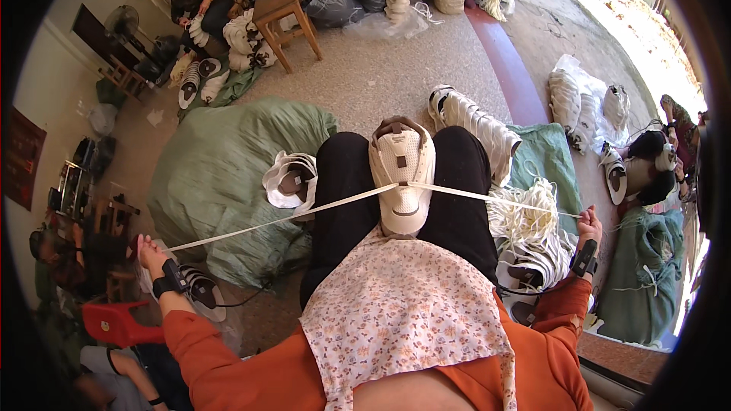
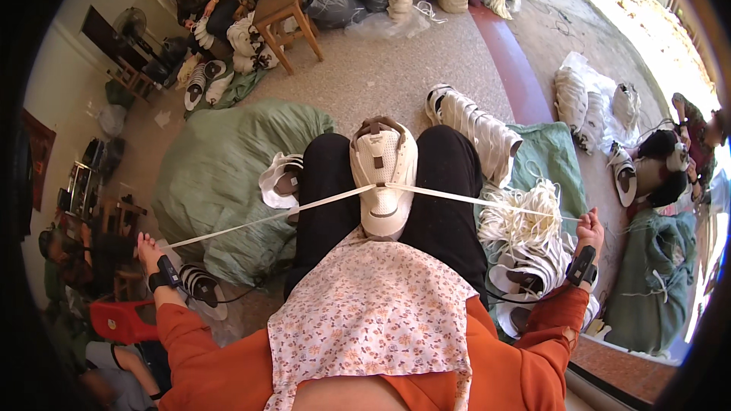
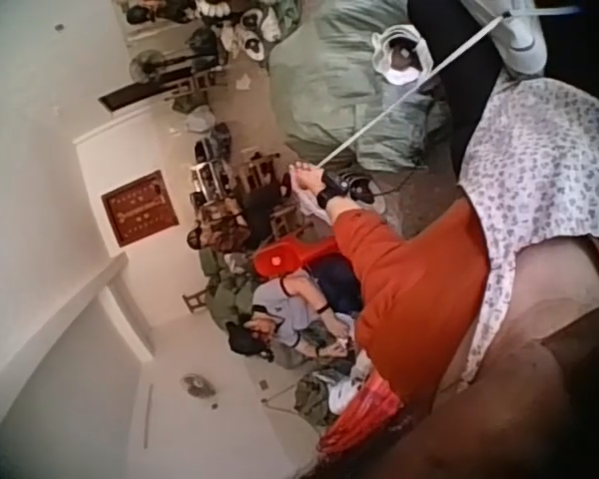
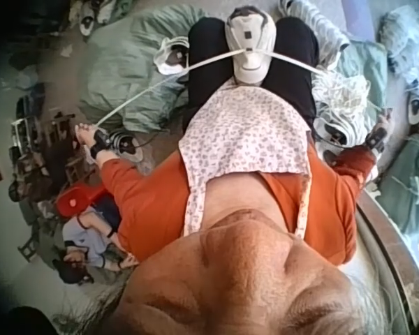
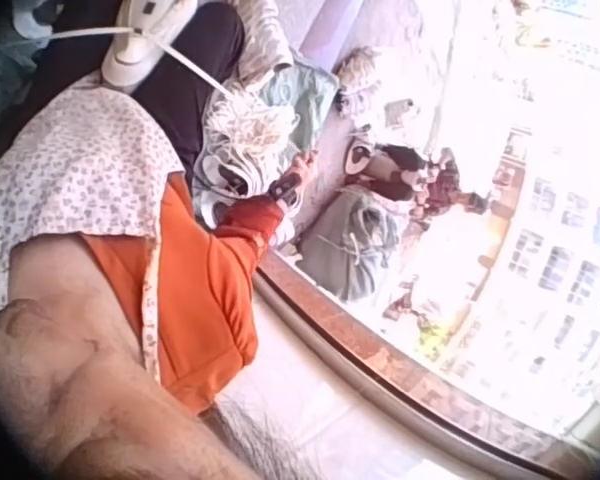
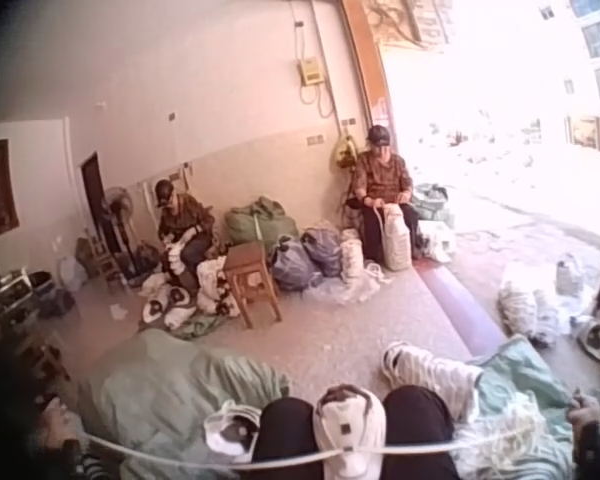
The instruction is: The person laces a shoe by hand, threading a lace through the eyelets, pulling it tight, and repeating the process for each eyelet.
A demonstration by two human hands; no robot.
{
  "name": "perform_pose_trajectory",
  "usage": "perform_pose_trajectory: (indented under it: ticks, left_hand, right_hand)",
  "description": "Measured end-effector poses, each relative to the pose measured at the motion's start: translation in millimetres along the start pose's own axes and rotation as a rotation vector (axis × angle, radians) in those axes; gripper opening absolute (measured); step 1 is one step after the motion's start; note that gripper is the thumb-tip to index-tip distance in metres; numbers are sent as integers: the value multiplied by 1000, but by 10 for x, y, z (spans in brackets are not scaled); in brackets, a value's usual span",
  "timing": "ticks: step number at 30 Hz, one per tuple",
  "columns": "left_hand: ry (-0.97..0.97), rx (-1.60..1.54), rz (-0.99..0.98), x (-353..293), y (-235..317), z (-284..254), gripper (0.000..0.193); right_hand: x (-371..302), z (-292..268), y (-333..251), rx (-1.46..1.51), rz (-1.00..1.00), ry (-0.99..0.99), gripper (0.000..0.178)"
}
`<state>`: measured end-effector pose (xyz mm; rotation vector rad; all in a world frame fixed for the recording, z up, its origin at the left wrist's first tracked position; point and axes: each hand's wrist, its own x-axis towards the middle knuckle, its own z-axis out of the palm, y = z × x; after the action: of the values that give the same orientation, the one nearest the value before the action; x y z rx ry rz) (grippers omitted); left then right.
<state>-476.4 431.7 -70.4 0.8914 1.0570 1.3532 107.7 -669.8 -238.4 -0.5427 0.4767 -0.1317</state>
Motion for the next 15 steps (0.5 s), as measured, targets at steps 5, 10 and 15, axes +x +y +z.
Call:
perform_pose_trajectory:
  ticks: [5, 10, 15]
  left_hand:
    - [-562, 543, 174, -1614, -32, 1889, 29]
    - [-1290, 491, 50, -3352, -433, 3071, 19]
    - [-1537, 703, 335, -4298, -794, 3333, 17]
  right_hand:
    - [-1247, 1867, 1206, -636, -205, -205, 35]
    - [-2423, 2977, 2264, -1199, -292, -827, 21]
    - [-2934, 3155, 2773, -1586, -518, -1258, 17]
